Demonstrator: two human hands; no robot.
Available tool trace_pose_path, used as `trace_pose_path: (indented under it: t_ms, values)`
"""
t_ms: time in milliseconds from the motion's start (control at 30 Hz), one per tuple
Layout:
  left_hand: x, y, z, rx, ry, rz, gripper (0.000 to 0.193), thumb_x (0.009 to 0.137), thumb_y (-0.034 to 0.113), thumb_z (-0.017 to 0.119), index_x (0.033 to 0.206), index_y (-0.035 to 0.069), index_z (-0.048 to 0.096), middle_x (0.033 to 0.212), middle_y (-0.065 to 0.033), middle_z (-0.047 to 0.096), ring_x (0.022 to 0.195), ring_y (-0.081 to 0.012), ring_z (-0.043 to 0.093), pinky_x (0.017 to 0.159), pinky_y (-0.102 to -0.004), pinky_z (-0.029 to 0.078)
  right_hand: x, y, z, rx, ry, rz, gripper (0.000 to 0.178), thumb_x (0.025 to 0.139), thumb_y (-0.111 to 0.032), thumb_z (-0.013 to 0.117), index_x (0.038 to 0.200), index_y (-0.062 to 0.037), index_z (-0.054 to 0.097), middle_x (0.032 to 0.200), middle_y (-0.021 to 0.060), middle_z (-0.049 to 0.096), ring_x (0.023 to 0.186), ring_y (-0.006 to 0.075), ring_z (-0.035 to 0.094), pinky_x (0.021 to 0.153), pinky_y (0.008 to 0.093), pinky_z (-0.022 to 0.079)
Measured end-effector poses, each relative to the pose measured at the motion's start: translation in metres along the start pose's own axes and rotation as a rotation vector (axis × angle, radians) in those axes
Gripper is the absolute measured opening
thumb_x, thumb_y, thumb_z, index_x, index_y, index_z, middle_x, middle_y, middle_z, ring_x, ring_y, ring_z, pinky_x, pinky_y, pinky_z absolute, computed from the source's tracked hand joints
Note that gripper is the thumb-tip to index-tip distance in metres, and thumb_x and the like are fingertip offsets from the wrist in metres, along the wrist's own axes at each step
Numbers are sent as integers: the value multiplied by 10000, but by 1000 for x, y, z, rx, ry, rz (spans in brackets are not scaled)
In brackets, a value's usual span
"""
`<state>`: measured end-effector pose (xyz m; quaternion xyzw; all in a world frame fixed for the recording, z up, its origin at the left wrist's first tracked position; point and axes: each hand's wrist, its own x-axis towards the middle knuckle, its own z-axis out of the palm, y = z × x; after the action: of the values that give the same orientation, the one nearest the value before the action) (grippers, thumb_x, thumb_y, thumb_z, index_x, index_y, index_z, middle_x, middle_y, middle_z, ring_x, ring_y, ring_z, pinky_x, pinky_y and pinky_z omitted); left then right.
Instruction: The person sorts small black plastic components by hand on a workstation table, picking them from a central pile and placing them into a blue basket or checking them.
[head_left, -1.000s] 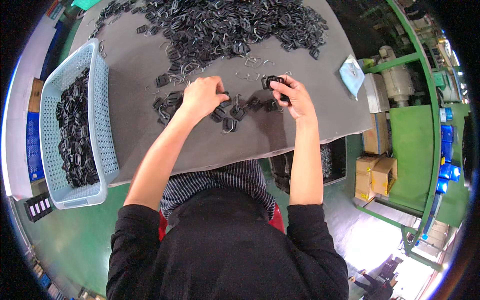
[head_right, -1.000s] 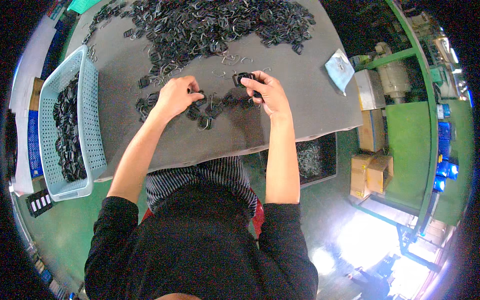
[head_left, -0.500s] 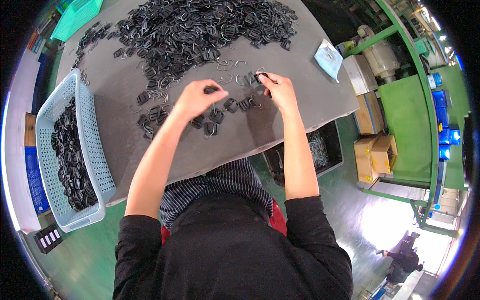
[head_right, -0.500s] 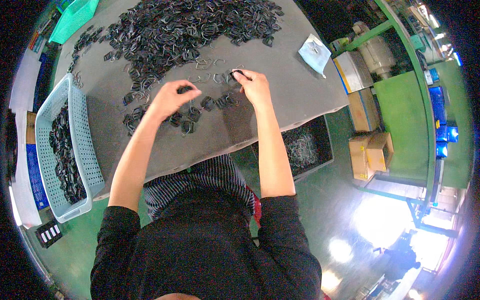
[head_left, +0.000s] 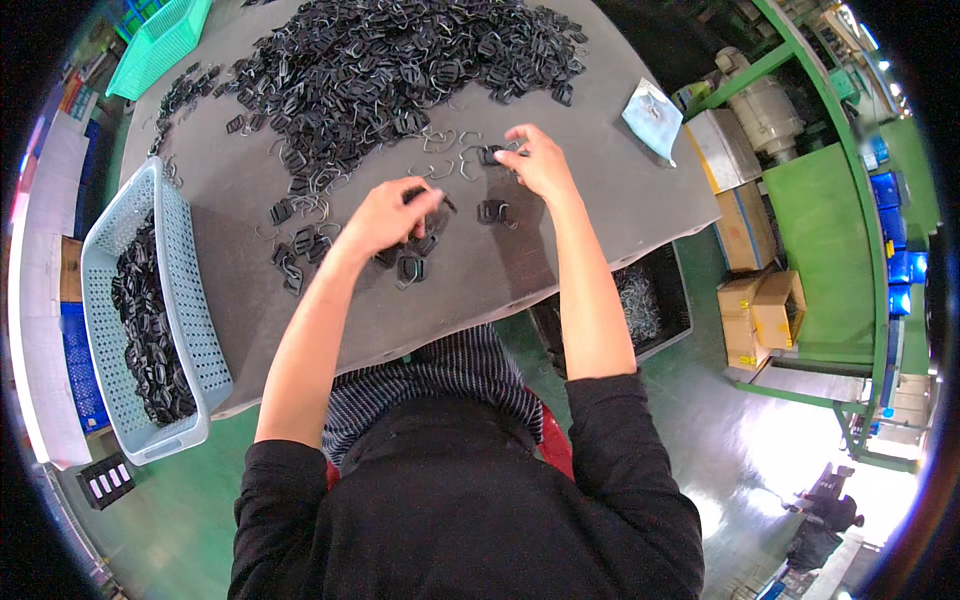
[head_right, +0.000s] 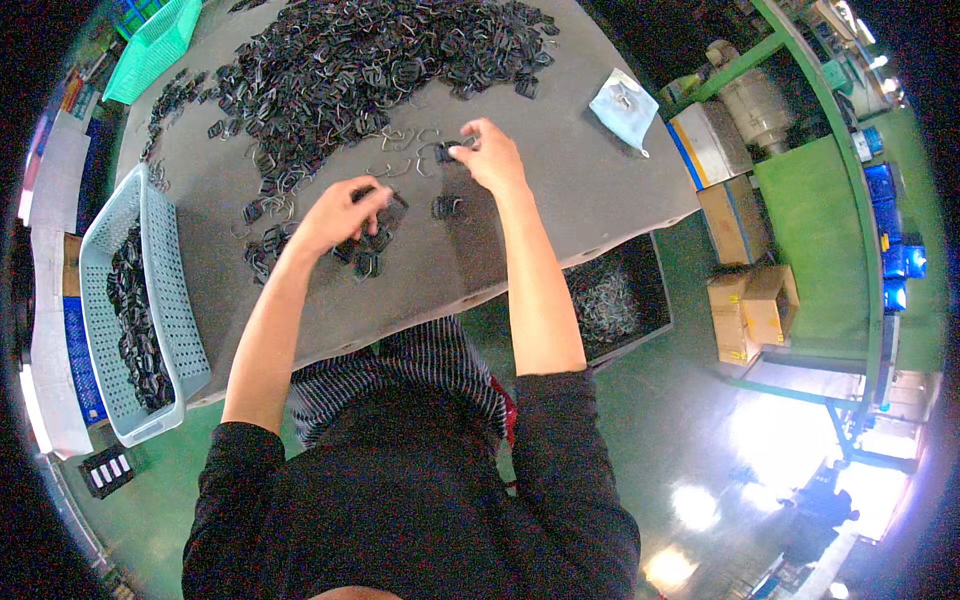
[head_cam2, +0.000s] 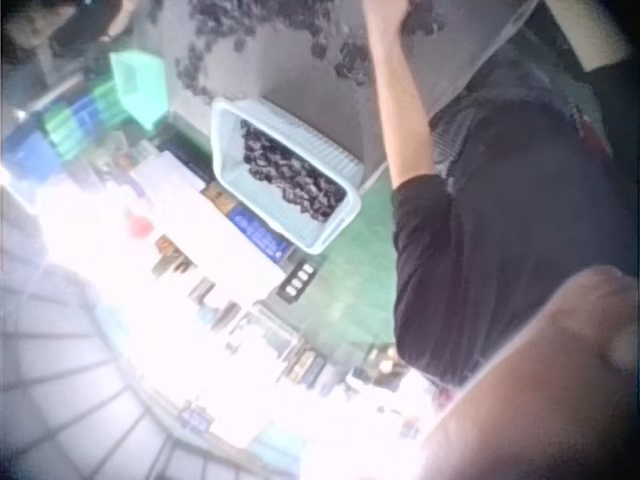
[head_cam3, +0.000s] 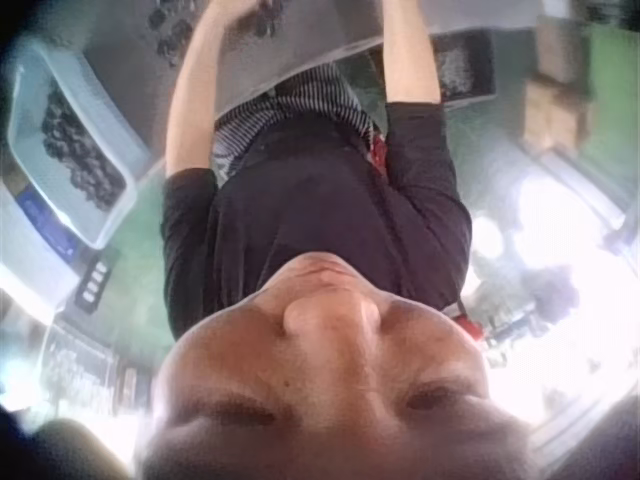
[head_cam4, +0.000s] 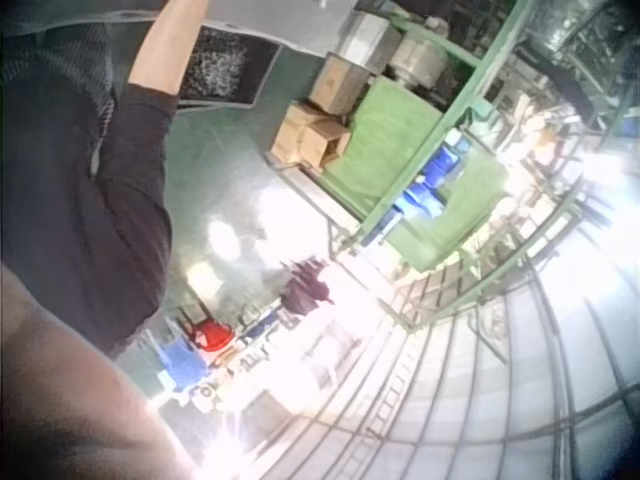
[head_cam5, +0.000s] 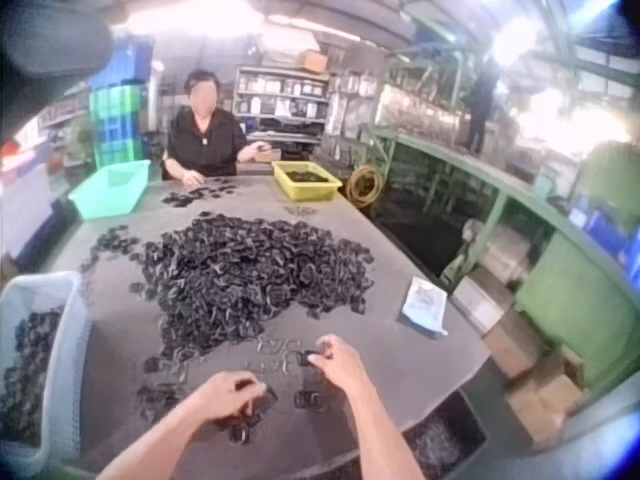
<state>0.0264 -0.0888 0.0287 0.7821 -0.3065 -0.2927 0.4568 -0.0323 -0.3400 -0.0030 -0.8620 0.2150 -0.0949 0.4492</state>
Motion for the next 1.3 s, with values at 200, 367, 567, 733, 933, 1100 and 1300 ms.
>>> trace_pose_path:
  t_ms: [200,367,567,733,933,1100,1300]
  values:
    - [-13,13,-19,-167,70,-201,275,955,214,460,1210,122,502,858,-72,634,661,-116,634,479,-219,463,2,-37,-2,-374,-77,-25,271,730,-293,732,887,-81,674,863,109,680,847,283,639,733,391,487]
    - [5,-3,-15,290,216,152,303,915,229,504,1193,109,508,909,-144,648,749,-246,650,613,-343,495,-8,-15,-24,18,-112,227,303,747,-343,724,840,-56,692,778,109,670,704,231,642,640,357,482]
    - [18,33,54,659,34,17,436,834,354,609,1125,69,453,938,-200,639,897,-413,598,754,-492,464,-44,-4,-48,801,-193,325,228,834,-297,674,855,-80,604,721,-8,555,500,48,444,402,191,307]
    - [14,13,41,618,102,127,271,793,263,638,909,22,596,902,-215,636,892,-399,595,741,-464,459,-61,-12,-17,866,-331,207,298,851,-324,637,1042,-95,629,786,-1,618,529,36,486,421,156,328]
    - [62,28,0,-229,-199,-115,141,906,221,578,866,99,518,600,64,409,475,-19,336,403,-184,230,-51,4,-19,1367,-186,448,203,897,-205,575,1009,-40,611,729,45,590,528,111,554,368,207,410]
    - [55,22,-23,-256,-164,-157,216,932,327,536,881,118,519,622,50,436,475,-32,361,408,-185,257,-45,11,-5,1576,-215,440,187,898,-190,564,984,-32,616,781,66,619,605,146,606,412,231,449]
    - [26,13,-40,-659,-289,56,266,952,292,472,900,34,508,724,-76,530,556,-180,506,450,-276,393,-59,-15,-22,1455,-210,177,335,815,-150,651,1127,-60,573,981,71,656,835,150,650,502,206,416]
